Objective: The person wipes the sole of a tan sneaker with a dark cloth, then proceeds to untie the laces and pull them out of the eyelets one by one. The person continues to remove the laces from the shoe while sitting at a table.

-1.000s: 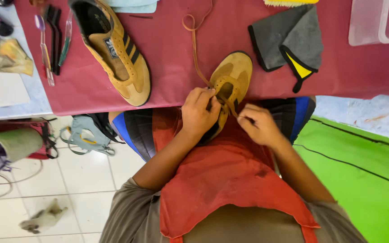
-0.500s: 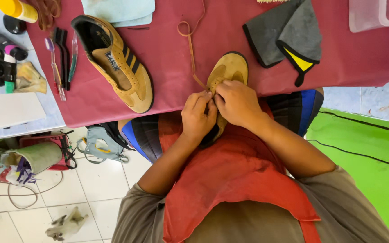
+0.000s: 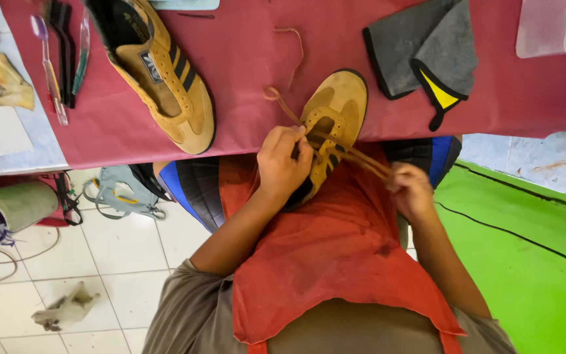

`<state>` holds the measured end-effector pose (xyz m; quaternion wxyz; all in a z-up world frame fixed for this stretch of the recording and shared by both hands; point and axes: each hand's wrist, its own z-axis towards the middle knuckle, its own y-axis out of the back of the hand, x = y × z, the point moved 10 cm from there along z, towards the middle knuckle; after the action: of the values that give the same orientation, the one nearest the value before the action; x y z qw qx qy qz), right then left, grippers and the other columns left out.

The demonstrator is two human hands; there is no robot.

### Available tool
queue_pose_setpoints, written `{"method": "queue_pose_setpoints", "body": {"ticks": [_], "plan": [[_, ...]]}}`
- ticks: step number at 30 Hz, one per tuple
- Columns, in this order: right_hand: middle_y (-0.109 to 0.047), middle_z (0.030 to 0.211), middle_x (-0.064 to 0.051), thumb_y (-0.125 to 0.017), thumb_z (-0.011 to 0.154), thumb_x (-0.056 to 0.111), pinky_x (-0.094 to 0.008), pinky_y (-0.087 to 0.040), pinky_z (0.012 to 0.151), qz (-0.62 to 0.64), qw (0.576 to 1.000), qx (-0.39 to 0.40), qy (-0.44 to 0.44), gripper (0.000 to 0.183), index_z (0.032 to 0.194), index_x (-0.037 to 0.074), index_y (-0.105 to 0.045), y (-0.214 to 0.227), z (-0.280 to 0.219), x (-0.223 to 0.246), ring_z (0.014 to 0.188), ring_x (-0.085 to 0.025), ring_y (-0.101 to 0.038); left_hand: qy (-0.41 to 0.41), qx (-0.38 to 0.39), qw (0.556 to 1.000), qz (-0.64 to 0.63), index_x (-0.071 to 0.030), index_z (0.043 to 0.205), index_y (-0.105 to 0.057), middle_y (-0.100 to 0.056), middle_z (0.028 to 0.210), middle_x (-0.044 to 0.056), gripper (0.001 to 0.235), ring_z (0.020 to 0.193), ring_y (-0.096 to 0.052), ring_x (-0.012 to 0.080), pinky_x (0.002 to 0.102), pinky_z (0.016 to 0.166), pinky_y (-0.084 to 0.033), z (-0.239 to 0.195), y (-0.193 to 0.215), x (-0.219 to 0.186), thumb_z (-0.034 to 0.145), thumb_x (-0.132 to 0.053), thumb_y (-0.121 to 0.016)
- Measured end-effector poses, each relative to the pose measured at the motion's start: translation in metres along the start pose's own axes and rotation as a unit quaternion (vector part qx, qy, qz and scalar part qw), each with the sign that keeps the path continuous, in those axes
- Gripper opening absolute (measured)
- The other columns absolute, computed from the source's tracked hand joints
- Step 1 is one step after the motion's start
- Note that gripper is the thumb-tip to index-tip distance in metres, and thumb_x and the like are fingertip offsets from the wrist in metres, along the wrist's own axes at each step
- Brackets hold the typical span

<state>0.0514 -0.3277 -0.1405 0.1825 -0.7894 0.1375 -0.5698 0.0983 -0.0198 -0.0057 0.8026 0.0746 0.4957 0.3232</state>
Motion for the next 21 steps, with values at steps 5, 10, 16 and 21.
{"method": "queue_pose_setpoints", "body": {"ticks": [5, 10, 16, 21], "plan": [[-0.046, 0.060, -0.011, -0.071, 0.091, 0.008, -0.040, -0.043, 0.052, -0.486, 0.855, 0.137, 0.119, 0.007, 0.084, 0.007, -0.071, -0.134, 0.027, 0.102, 0.055, -0.030, -0.053, -0.021, -0.004, 0.999, 0.025, -0.007, 0.091, -0.076, -0.065, 0.081, 0.003, 0.013, 0.079, -0.071, 0.0234, 0.032, 0.073, -0.062, -0.005, -0.006, -0.005, 0.081, -0.003, -0.069], [-0.068, 0.079, -0.006, -0.065, 0.100, 0.027, -0.042, -0.058, 0.064, -0.722, 0.653, 0.154, 0.167, 0.017, 0.104, 0.015, -0.076, -0.203, 0.067, 0.129, 0.076, -0.029, -0.071, -0.040, 0.012, 0.997, 0.061, -0.007, 0.091, -0.075, -0.063, 0.082, 0.002, 0.010, 0.079, -0.070, 0.0231, 0.032, 0.073, -0.061, -0.004, -0.007, -0.027, 0.083, -0.004, -0.070], [-0.050, 0.051, -0.004, -0.062, 0.099, 0.022, -0.036, -0.040, 0.045, -0.725, 0.653, 0.199, 0.094, 0.036, 0.066, 0.010, -0.053, -0.218, 0.092, 0.065, 0.047, -0.023, -0.054, -0.036, 0.003, 0.997, 0.075, -0.009, 0.093, -0.074, -0.063, 0.085, 0.001, 0.009, 0.084, -0.071, 0.0230, 0.033, 0.075, -0.061, -0.012, -0.009, -0.016, 0.085, -0.007, -0.070], [-0.054, 0.055, -0.009, -0.057, 0.100, 0.013, -0.040, -0.046, 0.050, -0.615, 0.739, 0.227, 0.151, 0.032, 0.068, 0.008, -0.054, -0.205, 0.065, 0.084, 0.056, -0.031, -0.061, -0.032, 0.012, 0.998, 0.061, -0.009, 0.091, -0.074, -0.062, 0.083, 0.001, 0.008, 0.082, -0.071, 0.0219, 0.030, 0.075, -0.061, -0.009, -0.007, -0.025, 0.086, -0.006, -0.069]]}}
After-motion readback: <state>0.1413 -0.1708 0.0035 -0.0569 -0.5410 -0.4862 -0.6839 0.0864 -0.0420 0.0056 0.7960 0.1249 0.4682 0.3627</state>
